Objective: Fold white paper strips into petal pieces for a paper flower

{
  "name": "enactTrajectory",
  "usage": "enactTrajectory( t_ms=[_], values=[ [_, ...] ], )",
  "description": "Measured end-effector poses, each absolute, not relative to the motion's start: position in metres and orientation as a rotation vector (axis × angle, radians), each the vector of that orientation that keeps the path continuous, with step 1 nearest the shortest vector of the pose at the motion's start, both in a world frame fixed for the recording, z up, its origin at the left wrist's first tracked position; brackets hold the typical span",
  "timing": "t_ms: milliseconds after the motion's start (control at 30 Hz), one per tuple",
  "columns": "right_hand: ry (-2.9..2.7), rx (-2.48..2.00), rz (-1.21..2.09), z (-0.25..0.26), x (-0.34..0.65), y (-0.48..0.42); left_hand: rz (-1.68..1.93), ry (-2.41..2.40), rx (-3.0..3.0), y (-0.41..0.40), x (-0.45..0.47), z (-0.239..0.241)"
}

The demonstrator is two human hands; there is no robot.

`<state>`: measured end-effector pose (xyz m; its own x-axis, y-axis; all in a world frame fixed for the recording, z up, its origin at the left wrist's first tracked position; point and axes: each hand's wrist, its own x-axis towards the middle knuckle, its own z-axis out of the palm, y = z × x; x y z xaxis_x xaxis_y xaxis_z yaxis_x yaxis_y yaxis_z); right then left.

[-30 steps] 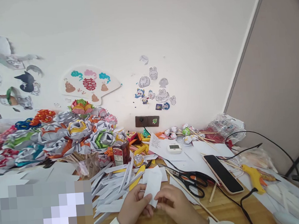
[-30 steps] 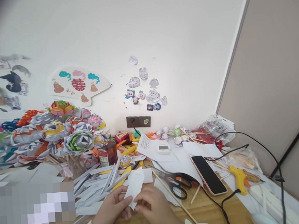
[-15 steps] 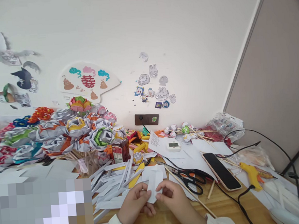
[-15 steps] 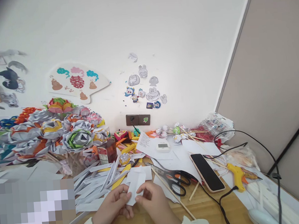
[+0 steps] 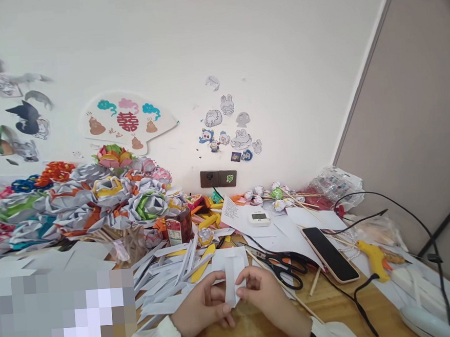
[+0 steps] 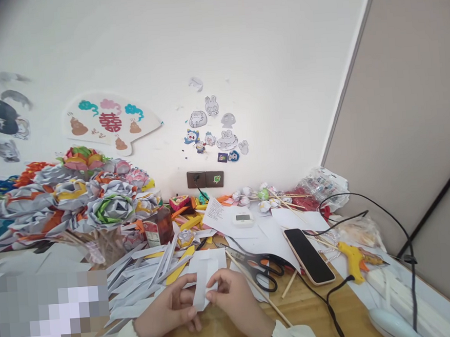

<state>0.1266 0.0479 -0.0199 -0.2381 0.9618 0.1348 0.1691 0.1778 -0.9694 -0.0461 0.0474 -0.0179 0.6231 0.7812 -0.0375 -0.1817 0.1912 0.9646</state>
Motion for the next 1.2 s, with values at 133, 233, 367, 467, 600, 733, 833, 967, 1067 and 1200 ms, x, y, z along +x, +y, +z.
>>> enactTrajectory(
  t_ms=[133,233,367,467,600,733,833,967,1067,1200],
  values=[
    [-1.658,-1.096,1.13,-0.016,0.124,0.042,0.755,0.62,1.234,0.046,-0.042,-0.018],
    [-1.677,-1.076,1.111,-0.014,0.121,0.039,0.783,0.671,1.244,0.045,-0.04,-0.017],
    [-1.617,-0.985,1.245,-0.012,0.122,0.039,0.786,0.793,1.25,0.047,-0.04,-0.015],
    [-1.558,-0.878,1.428,-0.009,0.125,0.04,0.795,0.829,1.188,0.047,-0.041,-0.014],
    [-1.555,-0.843,1.467,-0.007,0.126,0.039,0.792,0.825,1.19,0.045,-0.04,-0.01],
    [-1.585,-0.887,1.395,-0.012,0.122,0.039,0.779,0.841,1.218,0.044,-0.039,-0.008],
    [-1.568,-0.895,1.395,-0.018,0.118,0.04,0.77,0.841,1.225,0.045,-0.039,-0.011],
    [-1.491,-0.904,1.388,-0.023,0.113,0.041,0.779,0.854,1.227,0.046,-0.038,-0.013],
    [-1.465,-0.914,1.37,-0.023,0.109,0.039,0.782,0.885,1.232,0.044,-0.037,-0.011],
    [-1.492,-1.043,1.288,-0.025,0.107,0.037,0.772,0.911,1.242,0.042,-0.035,-0.01]
  ],
)
